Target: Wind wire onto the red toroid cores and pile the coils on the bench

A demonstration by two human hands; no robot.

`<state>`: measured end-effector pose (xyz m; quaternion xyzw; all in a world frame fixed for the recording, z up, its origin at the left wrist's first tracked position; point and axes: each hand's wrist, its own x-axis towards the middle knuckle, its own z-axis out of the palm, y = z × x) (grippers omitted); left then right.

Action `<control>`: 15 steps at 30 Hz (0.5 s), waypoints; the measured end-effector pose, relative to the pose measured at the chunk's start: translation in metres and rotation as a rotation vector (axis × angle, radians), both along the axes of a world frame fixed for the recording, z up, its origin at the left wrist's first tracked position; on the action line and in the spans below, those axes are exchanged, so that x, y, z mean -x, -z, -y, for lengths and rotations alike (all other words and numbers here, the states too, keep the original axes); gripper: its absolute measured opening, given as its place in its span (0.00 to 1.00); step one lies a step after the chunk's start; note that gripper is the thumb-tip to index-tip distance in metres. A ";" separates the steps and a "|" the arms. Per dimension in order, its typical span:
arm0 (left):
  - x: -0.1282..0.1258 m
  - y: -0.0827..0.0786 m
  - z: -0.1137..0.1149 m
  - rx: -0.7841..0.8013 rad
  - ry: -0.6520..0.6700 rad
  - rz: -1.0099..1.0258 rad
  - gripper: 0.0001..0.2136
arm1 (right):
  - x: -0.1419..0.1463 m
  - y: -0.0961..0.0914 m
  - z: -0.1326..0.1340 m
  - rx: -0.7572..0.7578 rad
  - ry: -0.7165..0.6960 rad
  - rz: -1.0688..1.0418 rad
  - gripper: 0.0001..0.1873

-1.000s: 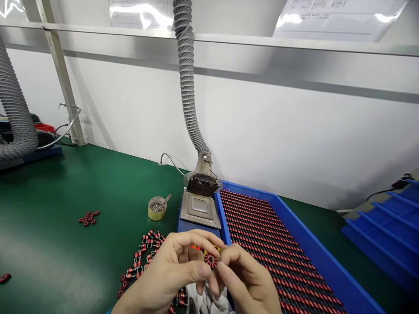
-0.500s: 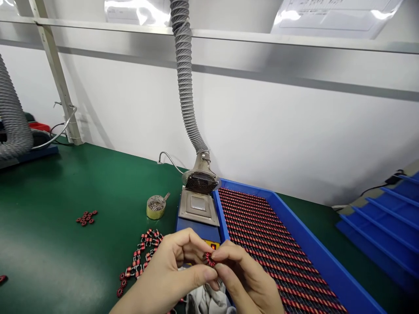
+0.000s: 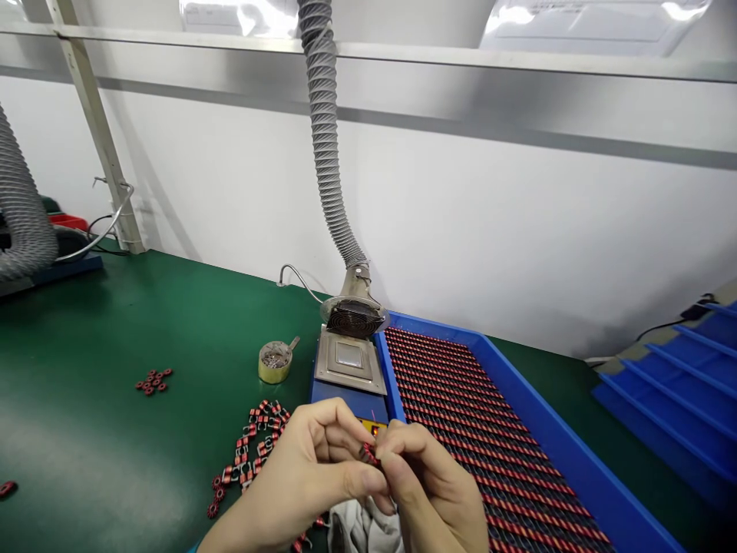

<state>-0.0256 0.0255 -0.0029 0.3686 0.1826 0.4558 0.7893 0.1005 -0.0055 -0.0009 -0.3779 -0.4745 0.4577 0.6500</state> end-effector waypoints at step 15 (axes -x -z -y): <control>-0.002 0.000 -0.004 -0.034 0.066 0.084 0.14 | 0.003 -0.005 0.001 0.024 0.048 0.008 0.15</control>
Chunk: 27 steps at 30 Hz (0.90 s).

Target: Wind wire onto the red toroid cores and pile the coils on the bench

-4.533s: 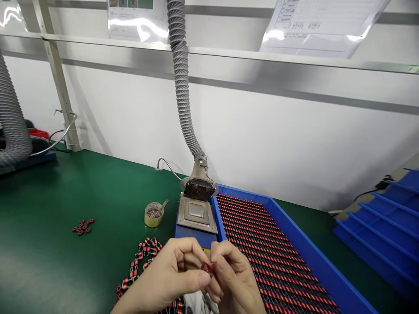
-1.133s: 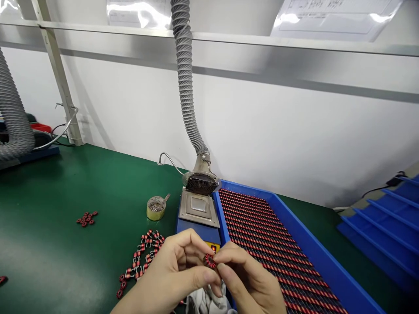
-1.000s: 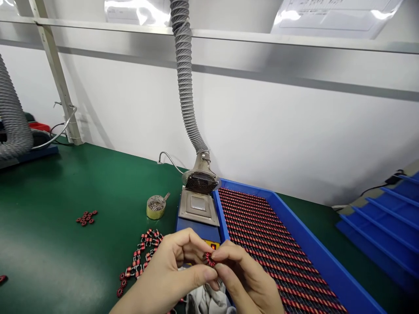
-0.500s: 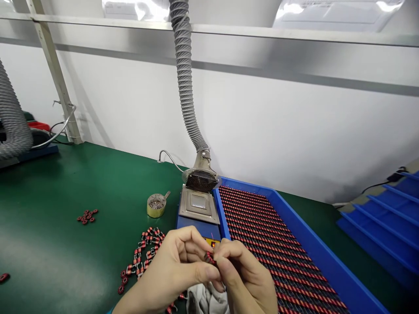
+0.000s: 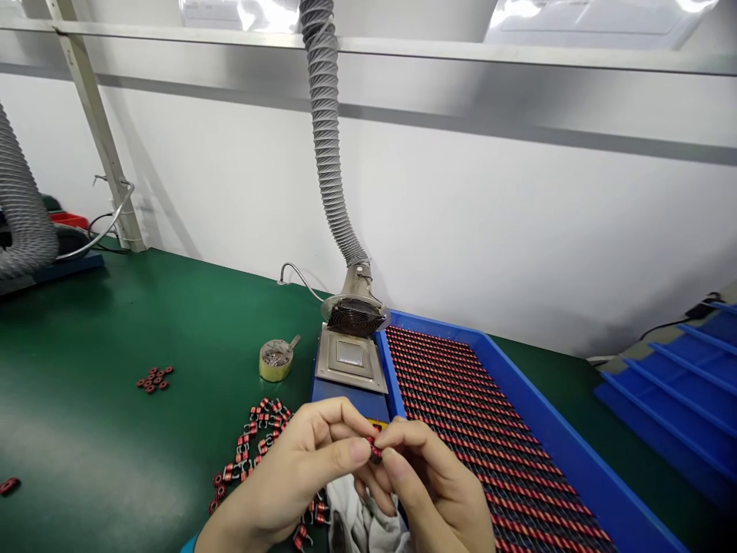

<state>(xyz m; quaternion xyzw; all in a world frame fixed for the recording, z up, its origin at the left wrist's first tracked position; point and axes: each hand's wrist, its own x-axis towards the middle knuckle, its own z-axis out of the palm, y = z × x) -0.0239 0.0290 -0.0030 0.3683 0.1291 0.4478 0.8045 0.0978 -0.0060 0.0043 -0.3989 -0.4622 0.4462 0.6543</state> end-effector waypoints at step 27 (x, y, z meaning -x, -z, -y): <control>-0.001 0.000 -0.001 0.048 -0.046 -0.152 0.19 | -0.004 0.009 -0.003 -0.023 -0.110 -0.021 0.15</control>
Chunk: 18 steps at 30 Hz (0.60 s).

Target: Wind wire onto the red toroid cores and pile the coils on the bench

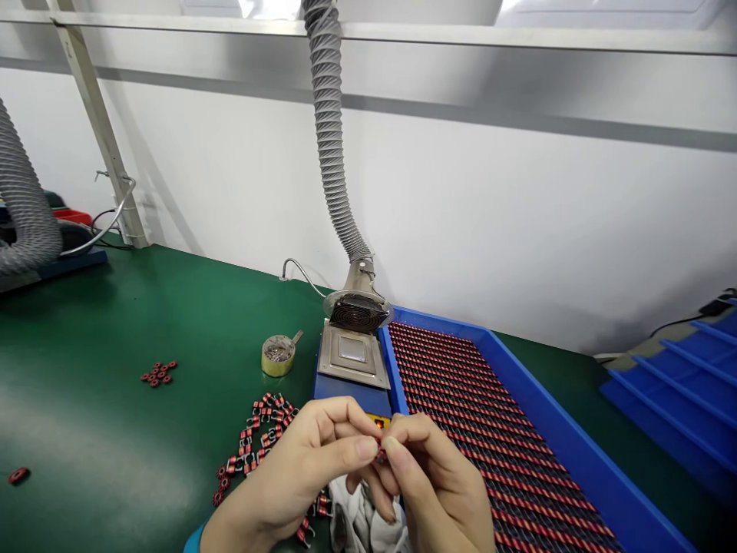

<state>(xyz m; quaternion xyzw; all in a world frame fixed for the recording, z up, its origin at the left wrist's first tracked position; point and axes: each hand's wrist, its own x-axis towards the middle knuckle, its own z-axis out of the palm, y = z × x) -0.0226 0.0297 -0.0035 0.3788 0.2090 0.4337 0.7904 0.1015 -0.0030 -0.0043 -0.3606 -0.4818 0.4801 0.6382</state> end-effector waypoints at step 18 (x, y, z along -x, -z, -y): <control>0.004 -0.011 0.003 -0.078 -0.053 0.120 0.10 | -0.006 0.000 -0.002 -0.300 0.181 0.187 0.08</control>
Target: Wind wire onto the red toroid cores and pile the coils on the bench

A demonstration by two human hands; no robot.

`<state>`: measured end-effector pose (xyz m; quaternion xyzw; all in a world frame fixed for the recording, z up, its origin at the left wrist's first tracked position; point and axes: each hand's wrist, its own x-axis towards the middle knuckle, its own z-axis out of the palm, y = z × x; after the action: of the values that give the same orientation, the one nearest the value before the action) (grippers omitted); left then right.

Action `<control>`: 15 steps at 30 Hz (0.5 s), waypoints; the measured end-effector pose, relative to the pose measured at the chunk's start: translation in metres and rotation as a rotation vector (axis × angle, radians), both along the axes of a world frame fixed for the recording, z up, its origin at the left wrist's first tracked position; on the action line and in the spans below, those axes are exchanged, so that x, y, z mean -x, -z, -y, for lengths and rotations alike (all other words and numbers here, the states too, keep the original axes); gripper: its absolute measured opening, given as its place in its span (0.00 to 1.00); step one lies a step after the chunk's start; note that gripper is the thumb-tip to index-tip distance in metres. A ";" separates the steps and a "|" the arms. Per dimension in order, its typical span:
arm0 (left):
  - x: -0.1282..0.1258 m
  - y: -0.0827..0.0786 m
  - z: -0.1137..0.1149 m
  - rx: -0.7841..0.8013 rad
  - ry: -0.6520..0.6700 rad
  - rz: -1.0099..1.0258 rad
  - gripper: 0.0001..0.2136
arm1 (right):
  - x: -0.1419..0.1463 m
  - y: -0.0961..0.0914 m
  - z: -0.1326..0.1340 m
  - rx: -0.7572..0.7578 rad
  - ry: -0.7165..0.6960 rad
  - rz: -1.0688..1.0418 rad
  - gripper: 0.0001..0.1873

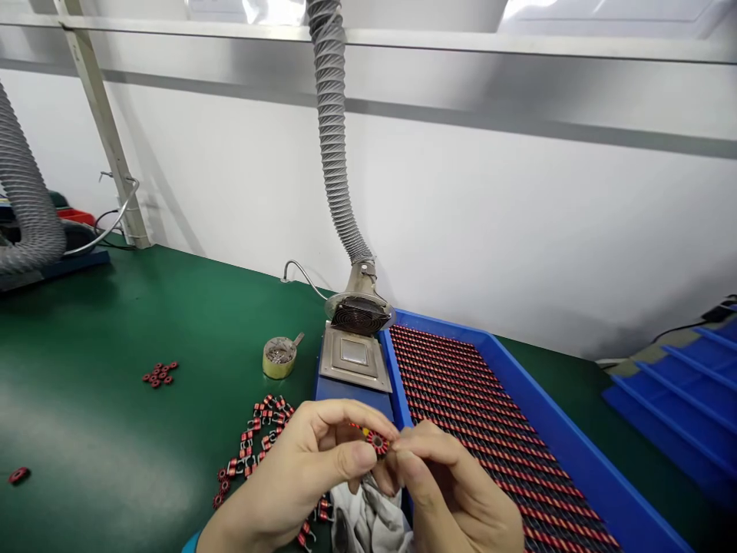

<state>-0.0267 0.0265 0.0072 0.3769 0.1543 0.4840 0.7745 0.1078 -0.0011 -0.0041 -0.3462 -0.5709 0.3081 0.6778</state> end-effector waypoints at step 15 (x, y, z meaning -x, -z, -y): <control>-0.002 0.020 -0.003 -0.040 0.243 -0.038 0.16 | -0.015 0.004 -0.008 0.147 -0.190 0.116 0.11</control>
<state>-0.0249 0.0294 -0.0131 0.4172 0.1124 0.3825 0.8167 0.1232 0.0073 -0.0085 -0.3567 -0.6153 0.3913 0.5840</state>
